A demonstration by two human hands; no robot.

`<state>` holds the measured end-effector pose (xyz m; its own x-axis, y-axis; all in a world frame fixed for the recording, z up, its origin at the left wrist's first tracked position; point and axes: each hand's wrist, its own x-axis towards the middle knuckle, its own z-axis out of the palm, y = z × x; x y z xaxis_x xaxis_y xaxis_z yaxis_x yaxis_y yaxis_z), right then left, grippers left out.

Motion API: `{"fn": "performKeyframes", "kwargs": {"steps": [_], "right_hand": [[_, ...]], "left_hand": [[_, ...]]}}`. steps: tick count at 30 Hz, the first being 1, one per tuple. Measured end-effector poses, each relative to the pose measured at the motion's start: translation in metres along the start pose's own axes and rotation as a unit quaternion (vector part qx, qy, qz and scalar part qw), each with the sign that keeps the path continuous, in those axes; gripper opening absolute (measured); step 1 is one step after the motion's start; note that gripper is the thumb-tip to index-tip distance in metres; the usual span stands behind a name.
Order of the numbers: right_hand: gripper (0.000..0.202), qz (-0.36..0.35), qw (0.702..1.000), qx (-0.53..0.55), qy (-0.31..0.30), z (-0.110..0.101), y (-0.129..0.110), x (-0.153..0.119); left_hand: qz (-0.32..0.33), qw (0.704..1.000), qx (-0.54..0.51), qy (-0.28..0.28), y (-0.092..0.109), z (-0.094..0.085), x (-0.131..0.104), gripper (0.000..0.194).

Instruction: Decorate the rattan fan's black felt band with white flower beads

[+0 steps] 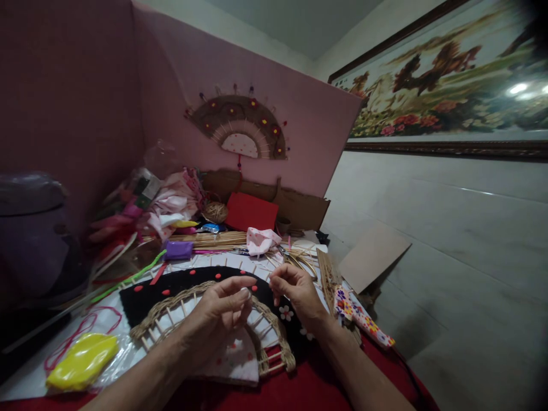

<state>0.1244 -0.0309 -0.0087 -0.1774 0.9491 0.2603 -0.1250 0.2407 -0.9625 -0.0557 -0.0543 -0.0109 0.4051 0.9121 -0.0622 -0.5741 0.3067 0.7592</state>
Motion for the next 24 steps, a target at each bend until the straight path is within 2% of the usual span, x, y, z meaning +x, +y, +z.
{"fn": "performKeyframes", "kwargs": {"steps": [5, 8, 12, 14, 18, 24], "right_hand": [[0.031, 0.002, 1.0, 0.023, 0.0, -0.0032, 0.0034, 0.0], [0.026, 0.001, 1.0, 0.025, -0.006, -0.0034, 0.0031, 0.0], [0.02, 0.006, 1.0, 0.019, -0.009, -0.0007, 0.0002, -0.0007], [0.021, 0.012, 1.0, 0.019, -0.013, 0.0006, -0.0008, -0.0014], [0.023, 0.018, 0.999, 0.03, -0.02, 0.0004, 0.0, -0.0023], [0.021, 0.001, 0.999, 0.028, -0.022, 0.0003, -0.0006, -0.0023]], "left_hand": [[0.002, 1.0, 0.001, -0.008, 0.0021, 0.0023, -0.0019, 0.026], [-0.006, 1.0, 0.021, -0.018, 0.0037, 0.004, -0.0044, 0.027], [-0.012, 0.998, 0.028, -0.046, 0.0045, 0.0044, -0.0057, 0.018], [-0.013, 0.999, 0.016, -0.039, 0.004, 0.0041, -0.0049, 0.013], [-0.015, 1.0, 0.015, 0.006, 0.0028, 0.0039, -0.0025, 0.024], [-0.009, 0.999, 0.032, -0.02, 0.0006, 0.0028, -0.0012, 0.023]]}}
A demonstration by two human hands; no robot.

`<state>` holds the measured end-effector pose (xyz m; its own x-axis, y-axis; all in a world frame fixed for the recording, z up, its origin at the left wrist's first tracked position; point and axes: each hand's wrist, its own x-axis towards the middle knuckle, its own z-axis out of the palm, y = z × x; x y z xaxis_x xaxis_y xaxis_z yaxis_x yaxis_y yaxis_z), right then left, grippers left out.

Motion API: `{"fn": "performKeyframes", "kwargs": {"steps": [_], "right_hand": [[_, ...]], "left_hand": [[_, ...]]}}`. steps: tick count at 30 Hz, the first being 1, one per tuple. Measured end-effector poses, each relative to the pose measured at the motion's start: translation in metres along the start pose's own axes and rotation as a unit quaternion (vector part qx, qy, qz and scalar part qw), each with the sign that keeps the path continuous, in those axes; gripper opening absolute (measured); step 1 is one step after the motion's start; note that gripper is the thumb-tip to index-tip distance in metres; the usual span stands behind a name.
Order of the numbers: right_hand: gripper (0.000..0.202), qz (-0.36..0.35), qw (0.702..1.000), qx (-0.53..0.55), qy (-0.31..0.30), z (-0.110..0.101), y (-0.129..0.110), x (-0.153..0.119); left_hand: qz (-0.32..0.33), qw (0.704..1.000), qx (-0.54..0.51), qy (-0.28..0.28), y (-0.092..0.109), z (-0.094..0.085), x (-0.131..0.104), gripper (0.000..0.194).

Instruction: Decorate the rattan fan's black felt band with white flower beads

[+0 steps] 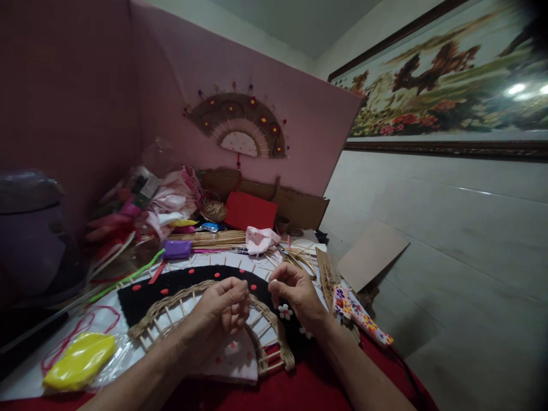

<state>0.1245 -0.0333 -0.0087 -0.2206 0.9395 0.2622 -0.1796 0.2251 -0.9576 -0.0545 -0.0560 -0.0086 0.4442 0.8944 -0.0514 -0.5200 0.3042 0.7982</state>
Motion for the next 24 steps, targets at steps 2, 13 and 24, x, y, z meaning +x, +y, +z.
{"fn": "performKeyframes", "kwargs": {"steps": [2, 13, 24], "right_hand": [[0.018, -0.002, 1.0, -0.004, 0.001, 0.002, -0.002, 0.0], [0.014, -0.039, 0.997, -0.06, -0.013, 0.009, -0.001, -0.008], [0.012, -0.137, 0.964, -0.218, -0.072, 0.014, 0.001, -0.012]], "left_hand": [[-0.002, 1.0, 0.016, -0.008, -0.001, -0.001, 0.0, 0.02], [-0.006, 0.993, 0.109, 0.037, -0.007, 0.005, -0.001, 0.021], [-0.003, 0.994, 0.112, 0.013, -0.01, -0.003, 0.003, 0.027]]}}
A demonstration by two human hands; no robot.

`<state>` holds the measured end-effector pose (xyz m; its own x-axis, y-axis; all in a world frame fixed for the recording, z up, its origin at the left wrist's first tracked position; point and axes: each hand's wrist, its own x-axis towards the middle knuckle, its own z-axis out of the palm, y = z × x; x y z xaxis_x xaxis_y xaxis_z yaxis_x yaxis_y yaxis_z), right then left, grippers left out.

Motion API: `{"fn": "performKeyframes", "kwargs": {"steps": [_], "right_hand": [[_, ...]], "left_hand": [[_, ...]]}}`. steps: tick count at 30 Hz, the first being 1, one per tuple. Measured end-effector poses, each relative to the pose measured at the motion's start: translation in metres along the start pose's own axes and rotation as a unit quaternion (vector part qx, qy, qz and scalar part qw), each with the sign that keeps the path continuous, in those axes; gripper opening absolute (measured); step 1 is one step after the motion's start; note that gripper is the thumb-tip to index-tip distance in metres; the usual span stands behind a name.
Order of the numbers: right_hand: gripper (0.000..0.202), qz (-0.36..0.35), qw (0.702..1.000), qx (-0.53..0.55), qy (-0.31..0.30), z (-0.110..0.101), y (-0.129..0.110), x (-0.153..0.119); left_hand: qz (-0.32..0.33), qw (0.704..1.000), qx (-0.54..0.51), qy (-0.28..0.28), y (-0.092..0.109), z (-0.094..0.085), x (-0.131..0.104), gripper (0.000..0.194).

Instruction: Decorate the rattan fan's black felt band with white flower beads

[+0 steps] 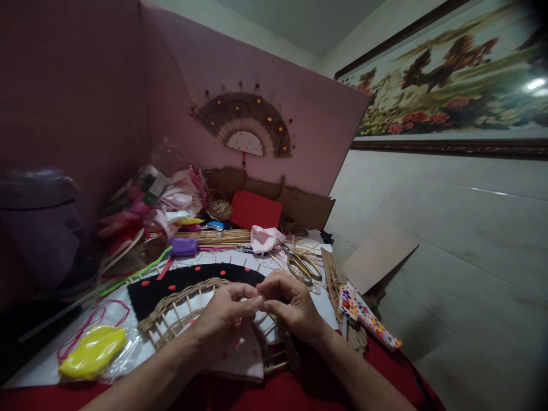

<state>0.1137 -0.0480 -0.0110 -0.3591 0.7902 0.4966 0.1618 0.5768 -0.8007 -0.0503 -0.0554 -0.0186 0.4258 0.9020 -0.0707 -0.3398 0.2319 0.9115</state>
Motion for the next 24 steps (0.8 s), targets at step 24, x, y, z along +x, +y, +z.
{"fn": "performKeyframes", "kwargs": {"steps": [24], "right_hand": [[0.014, -0.063, 0.997, -0.05, 0.017, -0.0029, -0.0078, -0.0017]], "left_hand": [[0.028, 0.999, -0.036, -0.014, -0.0011, -0.0013, 0.0027, 0.025]]}}
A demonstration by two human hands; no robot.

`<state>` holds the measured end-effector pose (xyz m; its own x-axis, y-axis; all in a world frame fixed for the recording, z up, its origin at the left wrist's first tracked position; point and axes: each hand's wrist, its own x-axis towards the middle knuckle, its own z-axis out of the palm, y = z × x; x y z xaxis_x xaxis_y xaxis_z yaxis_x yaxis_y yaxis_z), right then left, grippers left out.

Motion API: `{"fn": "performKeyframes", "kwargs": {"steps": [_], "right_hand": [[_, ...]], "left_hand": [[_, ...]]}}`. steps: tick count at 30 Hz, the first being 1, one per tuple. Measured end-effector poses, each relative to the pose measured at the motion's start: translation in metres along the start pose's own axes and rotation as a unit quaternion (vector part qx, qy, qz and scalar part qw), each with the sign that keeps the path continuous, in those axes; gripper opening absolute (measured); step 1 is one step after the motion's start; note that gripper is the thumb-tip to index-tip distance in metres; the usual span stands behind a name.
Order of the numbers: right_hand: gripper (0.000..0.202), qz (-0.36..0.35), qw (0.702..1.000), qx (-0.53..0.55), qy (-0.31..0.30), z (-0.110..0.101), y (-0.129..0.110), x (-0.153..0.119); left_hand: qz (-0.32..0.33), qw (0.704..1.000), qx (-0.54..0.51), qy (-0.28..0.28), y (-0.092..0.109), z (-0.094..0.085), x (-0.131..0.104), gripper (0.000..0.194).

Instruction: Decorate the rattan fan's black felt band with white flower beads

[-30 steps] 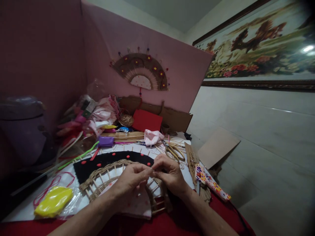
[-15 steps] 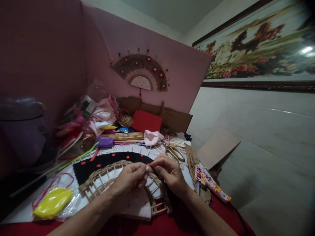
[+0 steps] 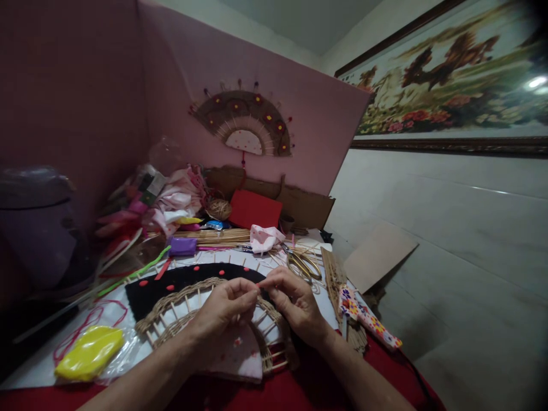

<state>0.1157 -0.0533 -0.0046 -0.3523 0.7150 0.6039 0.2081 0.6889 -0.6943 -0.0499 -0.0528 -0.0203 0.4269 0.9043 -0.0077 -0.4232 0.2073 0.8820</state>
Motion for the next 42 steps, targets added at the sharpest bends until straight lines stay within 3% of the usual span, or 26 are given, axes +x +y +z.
{"fn": "performKeyframes", "kwargs": {"steps": [8, 14, 32, 36, 42], "right_hand": [[0.012, -0.022, 0.999, -0.029, -0.023, 0.001, -0.0007, 0.0], [0.013, -0.03, 0.999, -0.046, -0.005, 0.0009, -0.0008, -0.0003], [0.012, -0.033, 0.998, -0.057, -0.002, 0.0015, 0.001, -0.0014], [0.012, -0.031, 0.998, -0.058, -0.007, 0.0011, 0.0009, -0.0011], [0.013, -0.028, 0.998, -0.056, -0.011, 0.0016, 0.0002, -0.0011]], "left_hand": [[-0.004, 0.998, 0.057, -0.016, -0.003, -0.0014, -0.0019, 0.037], [0.011, 0.999, 0.031, -0.003, -0.0019, -0.0012, -0.0003, 0.026], [0.027, 0.999, 0.031, 0.0, -0.0011, 0.002, -0.0009, 0.03], [0.005, 0.998, 0.06, -0.007, -0.0015, 0.0022, -0.0012, 0.036], [-0.018, 0.995, 0.092, 0.028, -0.0009, 0.001, -0.0014, 0.046]]}}
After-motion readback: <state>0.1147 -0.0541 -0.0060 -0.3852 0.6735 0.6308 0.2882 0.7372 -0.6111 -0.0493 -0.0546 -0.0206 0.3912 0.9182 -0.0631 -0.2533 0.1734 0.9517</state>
